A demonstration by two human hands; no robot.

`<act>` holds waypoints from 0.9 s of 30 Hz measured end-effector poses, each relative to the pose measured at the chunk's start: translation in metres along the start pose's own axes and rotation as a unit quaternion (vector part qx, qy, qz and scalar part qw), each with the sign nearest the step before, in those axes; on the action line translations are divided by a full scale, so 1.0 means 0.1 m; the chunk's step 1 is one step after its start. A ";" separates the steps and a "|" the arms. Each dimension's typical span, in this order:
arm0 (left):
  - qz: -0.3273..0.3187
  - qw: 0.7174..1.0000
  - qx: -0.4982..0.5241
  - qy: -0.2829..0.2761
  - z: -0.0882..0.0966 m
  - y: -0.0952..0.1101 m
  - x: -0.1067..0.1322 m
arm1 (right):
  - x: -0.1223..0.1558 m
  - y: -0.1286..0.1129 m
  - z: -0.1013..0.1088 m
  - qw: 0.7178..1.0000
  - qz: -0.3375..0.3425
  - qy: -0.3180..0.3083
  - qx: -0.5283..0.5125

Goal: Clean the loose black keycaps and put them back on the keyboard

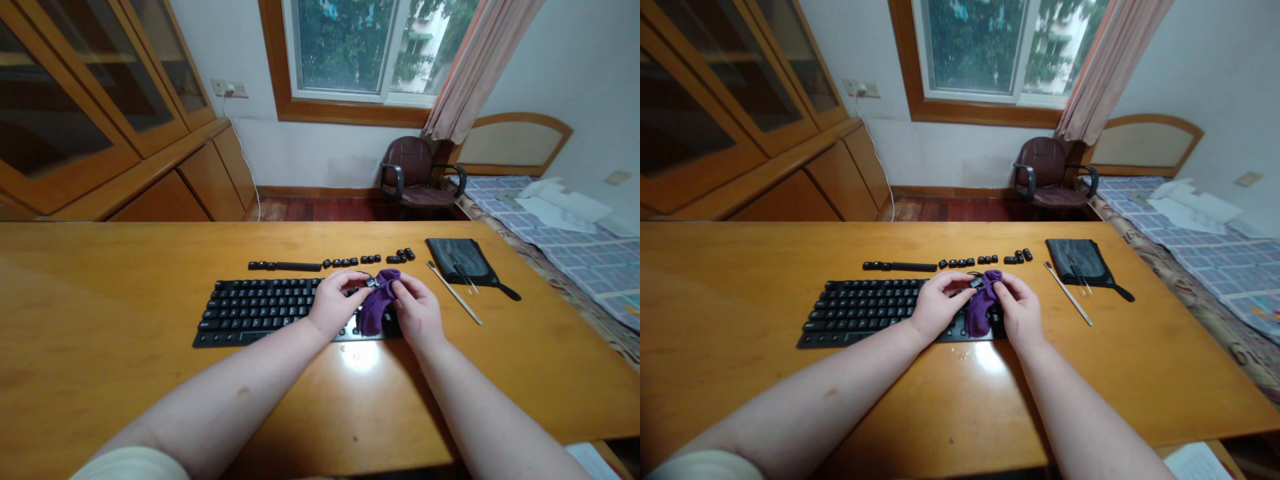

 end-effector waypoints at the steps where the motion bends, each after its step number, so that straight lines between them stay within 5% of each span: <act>1: -0.026 0.999 -0.034 0.002 0.01 0.03 0.01 | 0.00 0.00 -0.02 1.000 -0.003 -0.007 0.002; 10: -0.214 0.955 -0.203 -0.027 -0.05 0.25 0.12 | -0.01 0.01 -0.10 0.995 -0.078 -0.058 0.016; 27: -0.215 0.959 -0.184 -0.029 -0.06 0.25 0.12 | -0.02 0.10 -0.08 0.991 -0.106 -0.061 -0.056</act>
Point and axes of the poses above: each hand's wrist, its own x-axis away from the middle knuckle, its own z-axis out of the back of the hand, y = z × x, the point moved 6 cm from there along -x, towards the middle knuckle, and after that the axes turned 5 degrees about z, right-handed, at the moved point
